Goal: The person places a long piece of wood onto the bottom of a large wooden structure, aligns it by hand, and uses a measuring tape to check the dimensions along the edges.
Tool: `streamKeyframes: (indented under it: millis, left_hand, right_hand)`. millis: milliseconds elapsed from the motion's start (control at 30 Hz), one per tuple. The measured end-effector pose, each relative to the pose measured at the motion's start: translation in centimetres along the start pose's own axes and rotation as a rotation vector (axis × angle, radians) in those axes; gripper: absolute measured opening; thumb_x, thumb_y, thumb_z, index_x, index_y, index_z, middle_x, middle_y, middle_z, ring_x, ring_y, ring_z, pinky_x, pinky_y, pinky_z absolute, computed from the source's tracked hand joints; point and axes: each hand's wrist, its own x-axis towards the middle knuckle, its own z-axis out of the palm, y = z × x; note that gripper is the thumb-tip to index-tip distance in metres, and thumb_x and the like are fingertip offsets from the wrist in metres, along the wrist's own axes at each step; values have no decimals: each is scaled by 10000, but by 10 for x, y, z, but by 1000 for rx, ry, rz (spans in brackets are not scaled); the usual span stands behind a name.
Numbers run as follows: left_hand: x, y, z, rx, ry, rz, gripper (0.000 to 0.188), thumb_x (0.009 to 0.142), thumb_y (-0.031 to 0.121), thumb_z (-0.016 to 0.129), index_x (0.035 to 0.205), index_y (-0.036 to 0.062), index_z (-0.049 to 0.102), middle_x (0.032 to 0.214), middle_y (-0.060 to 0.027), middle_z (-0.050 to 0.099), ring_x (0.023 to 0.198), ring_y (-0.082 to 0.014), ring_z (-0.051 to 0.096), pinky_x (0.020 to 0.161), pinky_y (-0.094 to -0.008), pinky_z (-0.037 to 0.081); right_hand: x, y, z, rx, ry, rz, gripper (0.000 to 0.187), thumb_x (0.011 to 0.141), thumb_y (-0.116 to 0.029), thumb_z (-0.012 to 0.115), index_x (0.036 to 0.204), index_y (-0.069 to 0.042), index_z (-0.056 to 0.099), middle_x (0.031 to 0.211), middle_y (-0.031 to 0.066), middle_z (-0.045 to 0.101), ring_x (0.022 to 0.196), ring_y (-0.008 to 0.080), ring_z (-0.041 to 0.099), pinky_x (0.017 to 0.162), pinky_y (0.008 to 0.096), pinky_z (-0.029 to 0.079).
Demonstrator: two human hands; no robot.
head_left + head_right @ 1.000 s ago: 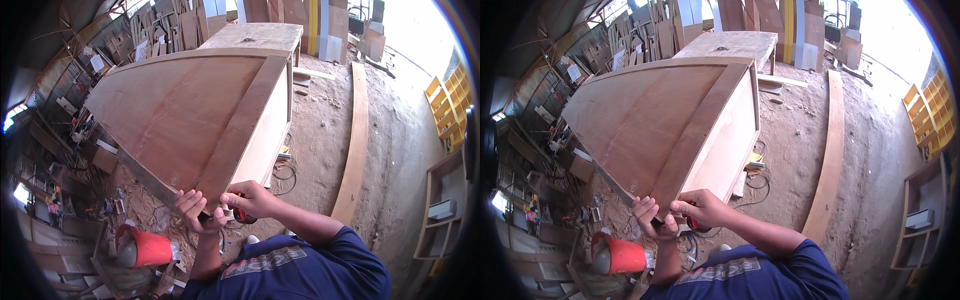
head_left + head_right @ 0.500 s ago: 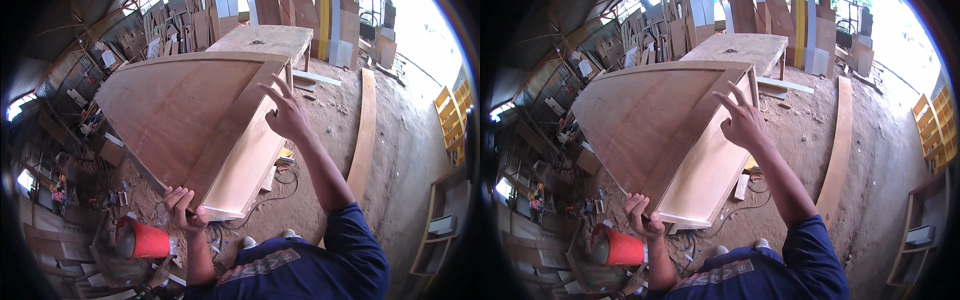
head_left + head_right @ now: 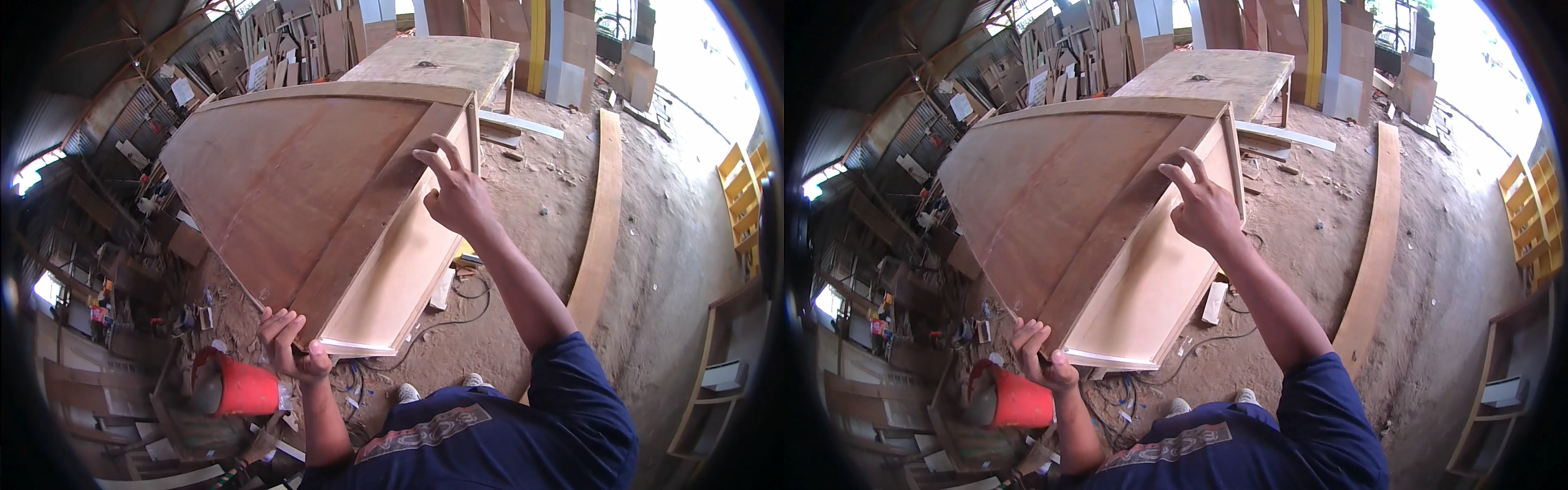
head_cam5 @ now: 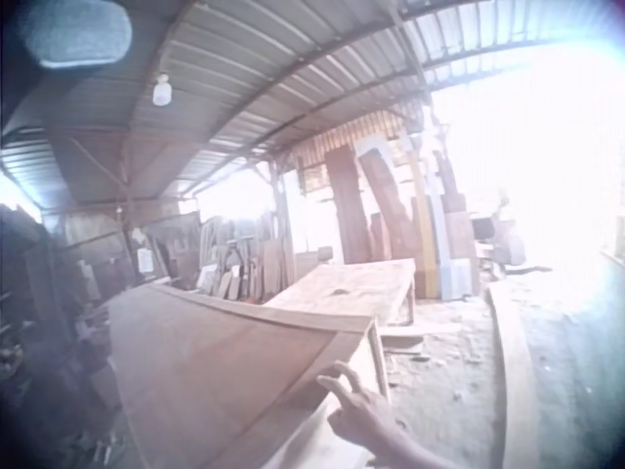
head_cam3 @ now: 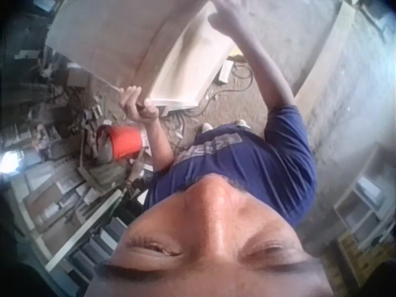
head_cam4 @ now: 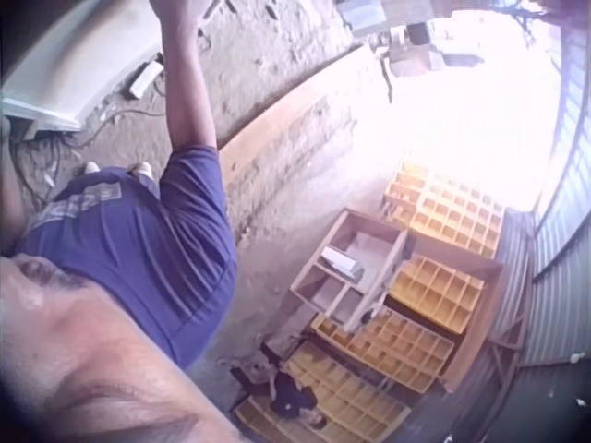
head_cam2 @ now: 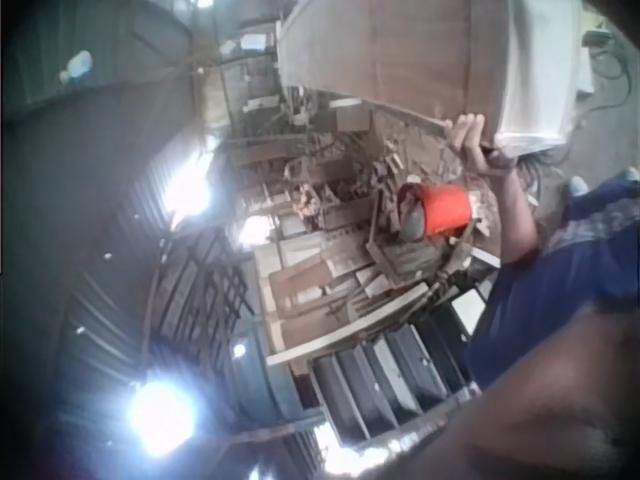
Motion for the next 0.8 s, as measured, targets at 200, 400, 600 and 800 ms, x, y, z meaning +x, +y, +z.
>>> streamKeyframes:
  millis: [200, 400, 600, 800]
  left_hand:
    - [-1, -2, 3, -12, 36, -15, 417, 968, 426, 619, 1062, 42, 751, 1099, -116, 718, 1089, -309, 684, 1140, -576, 518]
    - [5, 1, 1, -67, 15, -43, 496, 983, 521, 654, 1032, 41, 769, 1068, -105, 748, 1071, -307, 715, 1140, -553, 527]
    - [6, -3, -21, -110, -46, -77, 512, 934, 550, 718, 1066, 64, 809, 1136, -102, 773, 1096, -304, 732, 1132, -550, 527]
    - [14, -56, -47, -219, -95, -76, 647, 955, 536, 707, 1305, -7, 714, 1332, -199, 752, 1275, -408, 704, 1206, -595, 469]
  right_hand:
    - [2, -4, 6, 30, 8, 56, 735, 801, -52, 669, 1502, -253, 580, 1722, 89, 397, 1166, 399, 743, 966, 525, 632]
    - [1, -4, 10, 107, 86, 70, 796, 771, -1, 669, 1507, -291, 583, 1714, 81, 435, 1141, 404, 755, 899, 520, 651]
    - [-1, -9, 25, 84, 164, -27, 786, 788, 23, 660, 1529, -219, 565, 1753, 83, 419, 1195, 389, 738, 940, 486, 642]
    - [-5, -13, 27, 64, 147, 20, 802, 797, 49, 634, 1561, -175, 534, 1775, 100, 394, 1575, 392, 473, 1169, 497, 538]
